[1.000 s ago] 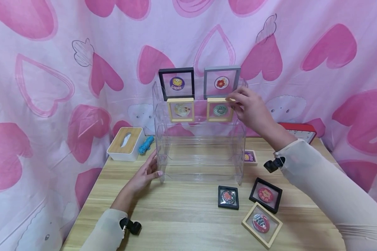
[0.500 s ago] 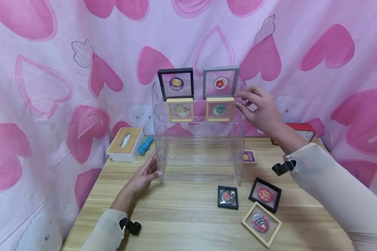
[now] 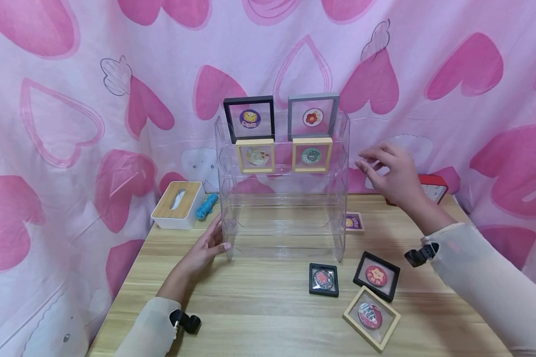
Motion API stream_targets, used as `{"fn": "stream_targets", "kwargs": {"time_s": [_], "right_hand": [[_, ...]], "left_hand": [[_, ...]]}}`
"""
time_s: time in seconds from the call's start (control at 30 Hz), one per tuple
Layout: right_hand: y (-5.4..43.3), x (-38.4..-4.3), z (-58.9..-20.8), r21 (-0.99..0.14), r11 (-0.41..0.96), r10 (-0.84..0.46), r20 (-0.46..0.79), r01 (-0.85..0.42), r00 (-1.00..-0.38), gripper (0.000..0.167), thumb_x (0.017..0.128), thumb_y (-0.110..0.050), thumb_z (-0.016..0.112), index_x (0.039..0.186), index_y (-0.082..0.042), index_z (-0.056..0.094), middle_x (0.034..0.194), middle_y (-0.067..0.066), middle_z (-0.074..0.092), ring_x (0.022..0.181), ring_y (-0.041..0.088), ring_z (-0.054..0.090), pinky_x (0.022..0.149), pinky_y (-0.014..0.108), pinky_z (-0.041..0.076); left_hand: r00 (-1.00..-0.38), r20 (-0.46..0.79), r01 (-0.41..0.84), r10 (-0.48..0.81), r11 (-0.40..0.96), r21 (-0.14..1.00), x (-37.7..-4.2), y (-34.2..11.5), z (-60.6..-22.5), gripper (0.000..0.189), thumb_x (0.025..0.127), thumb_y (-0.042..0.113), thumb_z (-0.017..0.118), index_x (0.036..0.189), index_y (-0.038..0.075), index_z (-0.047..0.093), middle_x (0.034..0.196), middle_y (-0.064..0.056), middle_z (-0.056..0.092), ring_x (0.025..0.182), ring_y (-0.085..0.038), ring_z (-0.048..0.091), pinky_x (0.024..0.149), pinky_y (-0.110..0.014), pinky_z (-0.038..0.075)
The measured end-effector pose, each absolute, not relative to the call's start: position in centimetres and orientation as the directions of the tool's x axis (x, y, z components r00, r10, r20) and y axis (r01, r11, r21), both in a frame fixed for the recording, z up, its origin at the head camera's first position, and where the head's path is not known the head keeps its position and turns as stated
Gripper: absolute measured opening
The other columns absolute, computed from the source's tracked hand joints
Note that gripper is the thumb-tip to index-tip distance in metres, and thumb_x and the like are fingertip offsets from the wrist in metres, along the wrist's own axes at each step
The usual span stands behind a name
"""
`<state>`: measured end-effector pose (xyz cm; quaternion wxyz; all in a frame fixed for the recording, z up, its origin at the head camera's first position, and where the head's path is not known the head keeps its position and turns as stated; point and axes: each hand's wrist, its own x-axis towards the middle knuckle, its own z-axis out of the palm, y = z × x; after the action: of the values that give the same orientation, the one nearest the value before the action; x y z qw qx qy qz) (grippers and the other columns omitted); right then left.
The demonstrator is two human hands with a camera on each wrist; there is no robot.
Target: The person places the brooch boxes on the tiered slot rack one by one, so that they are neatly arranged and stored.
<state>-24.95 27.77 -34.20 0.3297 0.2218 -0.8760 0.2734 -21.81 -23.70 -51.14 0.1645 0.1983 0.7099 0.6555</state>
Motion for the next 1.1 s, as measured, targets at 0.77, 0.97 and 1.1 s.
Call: {"fn": "stream_targets", "kwargs": {"time_s": [0.77, 0.97, 1.1], "right_hand": [[32.7, -26.0, -48.1, -0.585, 0.804, -0.155, -0.024, -0.112, -0.988, 0.043, 0.11, -0.025, 0.071, 0.147, -0.002, 0.067, 0.139, 0.023, 0.064, 0.122, 0.041, 0.067, 0.103, 0.06, 0.061], [32.4, -27.0, -48.8, -0.574, 0.814, -0.162, -0.077, -0.089, -0.984, 0.039, 0.11, -0.021, 0.07, 0.142, -0.001, 0.071, 0.133, 0.025, 0.066, 0.119, 0.042, 0.066, 0.103, 0.06, 0.058], [32.1, -27.4, -49.1, -0.581, 0.809, -0.165, -0.083, -0.087, -0.983, 0.035, 0.109, -0.019, 0.07, 0.139, 0.0, 0.072, 0.131, 0.025, 0.068, 0.12, 0.042, 0.065, 0.103, 0.061, 0.057]], "left_hand": [[-0.869, 0.012, 0.051, 0.494, 0.067, 0.996, -22.0, -23.7, -51.5, 0.099, 0.11, 0.002, 0.062, 0.178, 0.043, 0.003, 0.185, -0.021, 0.016, 0.17, -0.053, 0.016, 0.132, -0.077, 0.019], [-0.869, 0.01, 0.045, 0.494, 0.058, 0.997, -22.0, -23.7, -51.4, 0.098, 0.11, 0.003, 0.062, 0.178, 0.043, 0.004, 0.186, -0.019, 0.016, 0.17, -0.053, 0.016, 0.131, -0.078, 0.02], [-0.867, 0.012, 0.045, 0.497, 0.055, 0.997, -22.0, -23.7, -51.3, 0.099, 0.109, 0.004, 0.064, 0.178, 0.042, 0.003, 0.186, -0.02, 0.015, 0.17, -0.053, 0.015, 0.131, -0.078, 0.021]]}}
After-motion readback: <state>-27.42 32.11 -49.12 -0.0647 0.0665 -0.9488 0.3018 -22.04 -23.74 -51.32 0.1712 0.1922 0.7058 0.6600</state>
